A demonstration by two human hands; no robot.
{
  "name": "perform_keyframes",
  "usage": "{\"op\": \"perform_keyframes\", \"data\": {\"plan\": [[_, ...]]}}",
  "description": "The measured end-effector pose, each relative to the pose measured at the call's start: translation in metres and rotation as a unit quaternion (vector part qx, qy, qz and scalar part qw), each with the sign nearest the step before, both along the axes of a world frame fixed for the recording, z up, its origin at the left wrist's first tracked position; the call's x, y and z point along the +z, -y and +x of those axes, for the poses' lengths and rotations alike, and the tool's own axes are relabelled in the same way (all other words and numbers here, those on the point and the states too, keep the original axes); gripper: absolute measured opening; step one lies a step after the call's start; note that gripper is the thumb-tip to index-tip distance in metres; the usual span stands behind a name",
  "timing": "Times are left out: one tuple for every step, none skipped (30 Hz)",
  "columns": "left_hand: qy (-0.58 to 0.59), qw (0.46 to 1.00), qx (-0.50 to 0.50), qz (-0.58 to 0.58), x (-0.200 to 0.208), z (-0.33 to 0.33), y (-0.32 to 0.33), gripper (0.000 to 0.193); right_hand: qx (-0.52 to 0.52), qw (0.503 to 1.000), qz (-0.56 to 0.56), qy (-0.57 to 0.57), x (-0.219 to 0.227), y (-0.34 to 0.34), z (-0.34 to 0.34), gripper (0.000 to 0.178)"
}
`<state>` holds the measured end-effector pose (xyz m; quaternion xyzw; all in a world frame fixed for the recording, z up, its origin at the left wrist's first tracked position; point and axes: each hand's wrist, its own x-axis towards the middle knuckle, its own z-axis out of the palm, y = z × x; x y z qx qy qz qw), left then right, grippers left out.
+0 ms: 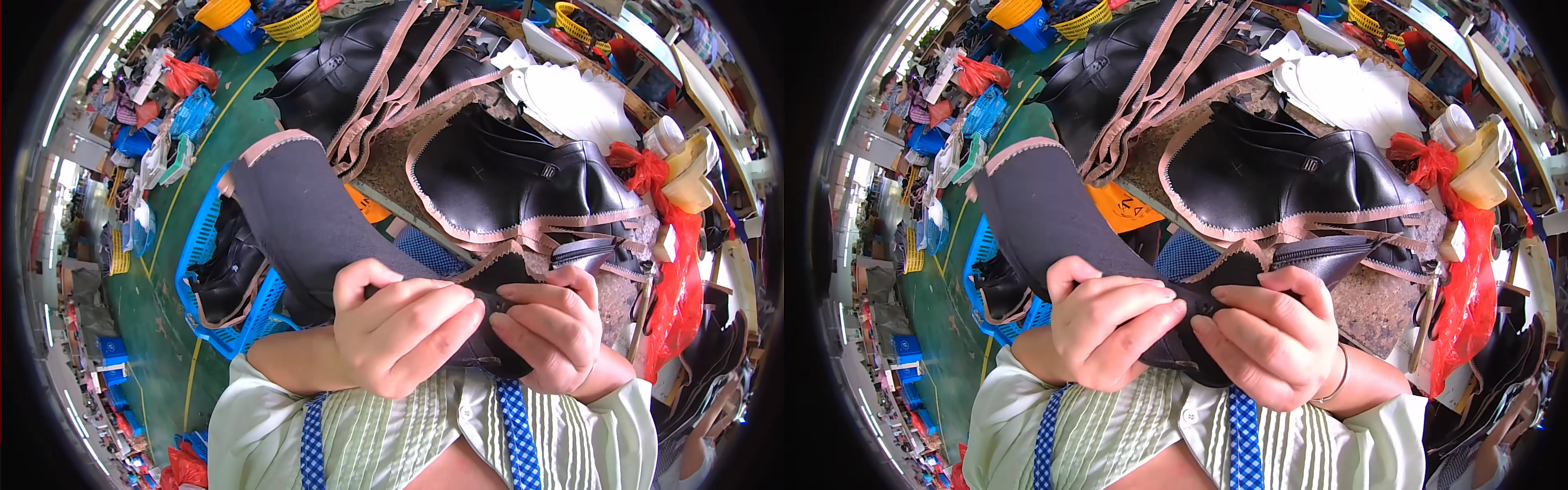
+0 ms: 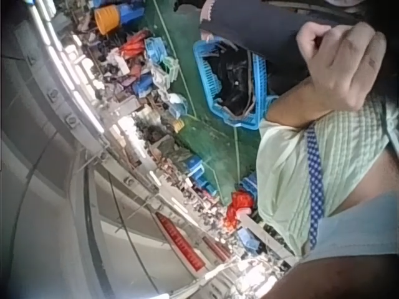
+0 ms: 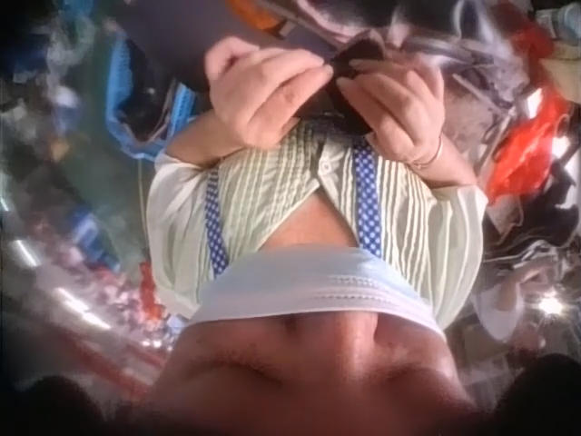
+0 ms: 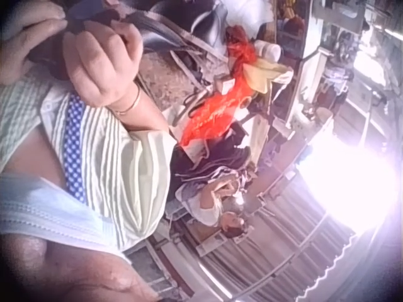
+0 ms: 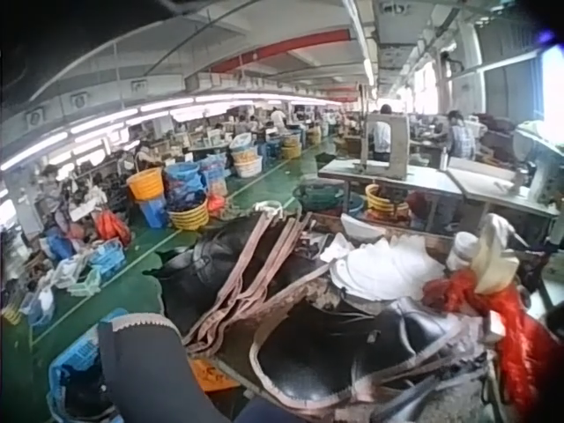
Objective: Attaching small metal buckles and accessories to leather shoe upper components in a factory setting.
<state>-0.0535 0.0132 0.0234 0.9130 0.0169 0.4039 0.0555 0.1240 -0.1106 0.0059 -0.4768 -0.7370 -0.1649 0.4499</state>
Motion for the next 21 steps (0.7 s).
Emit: {"op": "perform_keyframes", "data": {"plan": [[-0.028, 0.999, -0.028, -0.007, 0.003, 0.001, -0.003, 0.028, 0.001, 1.000, 0.003, 0.020, -0.002, 0.001, 0.000, 0.029], [-0.057, 0.997, -0.055, -0.014, 0.005, 0.003, -0.007, 0.029, -0.003, 0.999, 0.007, 0.049, -0.004, 0.001, 0.000, 0.029], [-0.078, 0.994, -0.074, -0.017, 0.006, 0.004, -0.011, 0.031, -0.007, 0.997, 0.012, 0.077, -0.007, 0.000, 0.000, 0.029], [-0.079, 0.994, -0.073, -0.018, 0.008, 0.004, -0.013, 0.031, -0.009, 0.996, 0.022, 0.089, -0.008, -0.001, 0.001, 0.026], [-0.097, 0.991, -0.088, -0.028, 0.011, 0.005, -0.015, 0.031, -0.008, 0.996, 0.021, 0.089, -0.006, 0.000, 0.000, 0.026], [-0.114, 0.987, -0.103, -0.037, 0.012, 0.004, -0.015, 0.031, -0.019, 0.995, 0.019, 0.101, -0.002, 0.003, -0.001, 0.025], [-0.095, 0.989, -0.104, -0.049, 0.010, 0.003, -0.016, 0.035, -0.032, 0.993, 0.019, 0.114, 0.002, 0.004, -0.001, 0.024], [-0.072, 0.992, -0.070, -0.072, 0.008, 0.004, -0.011, 0.038, -0.039, 0.993, 0.027, 0.108, 0.004, 0.004, -0.001, 0.017], [-0.049, 0.994, -0.036, -0.095, 0.006, 0.005, -0.006, 0.041, -0.039, 0.993, 0.028, 0.109, 0.004, 0.003, -0.003, 0.017], [-0.075, 0.989, -0.046, -0.114, 0.008, 0.005, -0.010, 0.044, -0.043, 0.994, 0.032, 0.098, 0.002, 0.002, -0.003, 0.015], [-0.075, 0.990, -0.047, -0.114, 0.009, 0.005, -0.009, 0.044, -0.047, 0.995, 0.035, 0.086, 0.000, 0.001, -0.003, 0.013], [-0.104, 0.982, -0.049, -0.150, 0.010, 0.005, -0.008, 0.044, -0.040, 0.996, 0.035, 0.072, -0.004, 0.000, -0.001, 0.011], [-0.132, 0.973, -0.048, -0.185, 0.010, 0.004, -0.008, 0.045, -0.038, 0.996, 0.036, 0.073, -0.003, 0.000, -0.002, 0.011], [-0.132, 0.971, -0.048, -0.194, 0.008, 0.004, -0.008, 0.047, -0.047, 0.996, 0.023, 0.069, -0.001, 0.001, -0.004, 0.011], [-0.132, 0.971, -0.046, -0.194, 0.007, 0.004, -0.009, 0.047, -0.056, 0.996, 0.010, 0.066, 0.000, 0.000, -0.005, 0.012], [-0.129, 0.972, -0.061, -0.187, 0.008, 0.005, -0.010, 0.048, -0.061, 0.996, 0.011, 0.068, 0.002, 0.002, -0.005, 0.012], [-0.126, 0.973, -0.076, -0.180, 0.008, 0.006, -0.012, 0.048, -0.055, 0.997, -0.011, 0.054, 0.004, 0.003, -0.005, 0.013], [-0.112, 0.982, -0.070, -0.135, 0.007, 0.008, -0.013, 0.041, -0.051, 0.997, -0.032, 0.041, 0.005, 0.004, -0.005, 0.015], [-0.108, 0.985, -0.072, -0.112, 0.004, 0.008, -0.015, 0.040, -0.042, 0.998, -0.029, 0.034, 0.003, 0.001, -0.003, 0.019], [-0.103, 0.988, -0.074, -0.089, 0.002, 0.007, -0.015, 0.040, -0.028, 0.999, -0.028, 0.025, 0.001, -0.001, -0.002, 0.020], [-0.108, 0.989, -0.068, -0.071, 0.002, 0.004, -0.014, 0.040, -0.014, 1.000, -0.023, 0.011, -0.001, -0.004, -0.004, 0.022]]}}
